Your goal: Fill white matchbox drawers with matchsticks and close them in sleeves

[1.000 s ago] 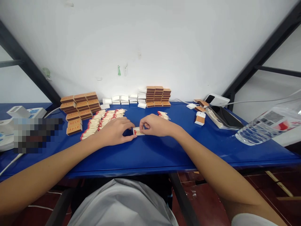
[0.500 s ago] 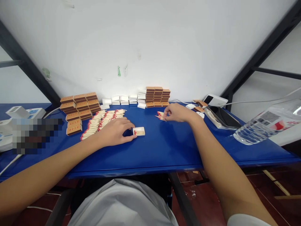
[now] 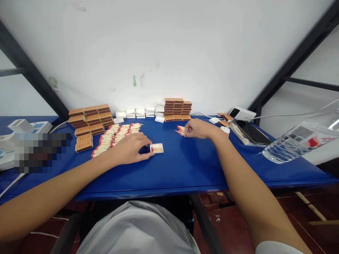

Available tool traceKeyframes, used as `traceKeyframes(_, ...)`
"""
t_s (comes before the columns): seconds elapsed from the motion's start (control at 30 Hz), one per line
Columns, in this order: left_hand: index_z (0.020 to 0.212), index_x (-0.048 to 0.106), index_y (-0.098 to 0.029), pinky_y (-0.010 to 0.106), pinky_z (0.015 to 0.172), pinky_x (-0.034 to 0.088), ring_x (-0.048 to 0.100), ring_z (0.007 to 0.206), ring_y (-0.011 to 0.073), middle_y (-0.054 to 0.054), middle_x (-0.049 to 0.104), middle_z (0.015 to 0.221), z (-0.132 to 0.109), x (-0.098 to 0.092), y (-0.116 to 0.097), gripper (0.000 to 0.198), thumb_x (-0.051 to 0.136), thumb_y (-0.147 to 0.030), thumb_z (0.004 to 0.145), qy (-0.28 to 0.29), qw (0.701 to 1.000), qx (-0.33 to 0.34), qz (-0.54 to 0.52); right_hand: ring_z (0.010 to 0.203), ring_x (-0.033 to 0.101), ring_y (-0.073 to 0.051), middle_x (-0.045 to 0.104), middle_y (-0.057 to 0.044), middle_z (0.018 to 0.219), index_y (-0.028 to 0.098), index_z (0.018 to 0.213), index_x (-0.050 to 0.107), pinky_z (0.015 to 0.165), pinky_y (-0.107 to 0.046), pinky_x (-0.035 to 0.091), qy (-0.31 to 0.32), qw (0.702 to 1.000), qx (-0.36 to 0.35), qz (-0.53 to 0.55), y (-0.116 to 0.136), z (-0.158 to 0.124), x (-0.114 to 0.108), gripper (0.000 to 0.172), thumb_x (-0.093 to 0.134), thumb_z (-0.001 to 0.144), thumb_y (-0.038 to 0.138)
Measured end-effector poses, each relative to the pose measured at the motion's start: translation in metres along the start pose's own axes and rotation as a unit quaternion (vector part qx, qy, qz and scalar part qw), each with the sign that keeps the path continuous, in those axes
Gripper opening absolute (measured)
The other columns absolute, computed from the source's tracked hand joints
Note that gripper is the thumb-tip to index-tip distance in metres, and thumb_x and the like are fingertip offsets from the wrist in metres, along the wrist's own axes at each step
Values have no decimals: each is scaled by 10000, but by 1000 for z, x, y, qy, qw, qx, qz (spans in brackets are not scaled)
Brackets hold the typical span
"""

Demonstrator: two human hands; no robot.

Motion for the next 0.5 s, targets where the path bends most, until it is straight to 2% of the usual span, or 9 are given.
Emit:
traceKeyframes(0.17, 1056, 745, -188, 388, 830, 510, 678, 952, 265, 78, 735, 951, 0, 0, 1, 281, 664, -456, 1025, 4, 1000, -4, -1, 701, 586, -191, 714, -36, 770, 205, 760, 730, 663, -325, 405, 6, 1000, -13, -15, -5, 2, 2, 155, 715, 765, 359)
traceKeyframes(0.33, 1073, 739, -192, 381, 826, 510, 677, 947, 258, 74, 733, 949, -1, 1, 2, 287, 657, -463, 1031, -1, 1000, 0, -2, 778, 646, -216, 752, -66, 871, 200, 813, 756, 686, -324, 441, 3, 1000, 6, -7, -8, 1, -1, 182, 731, 751, 369)
traceKeyframes(0.5, 1055, 738, -193, 382, 826, 510, 676, 944, 260, 74, 733, 943, -1, 2, 2, 286, 656, -465, 1029, -9, 1000, 4, 0, 791, 643, -221, 742, -79, 913, 196, 906, 797, 672, -325, 442, -12, 1000, 10, -10, -1, -2, -4, 246, 746, 758, 386)
Point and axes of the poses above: each hand's wrist, its own z-axis towards the middle knuckle, its own x-axis out of the palm, y = z × x, the point moved 2 cm from there along z, towards the middle knuckle
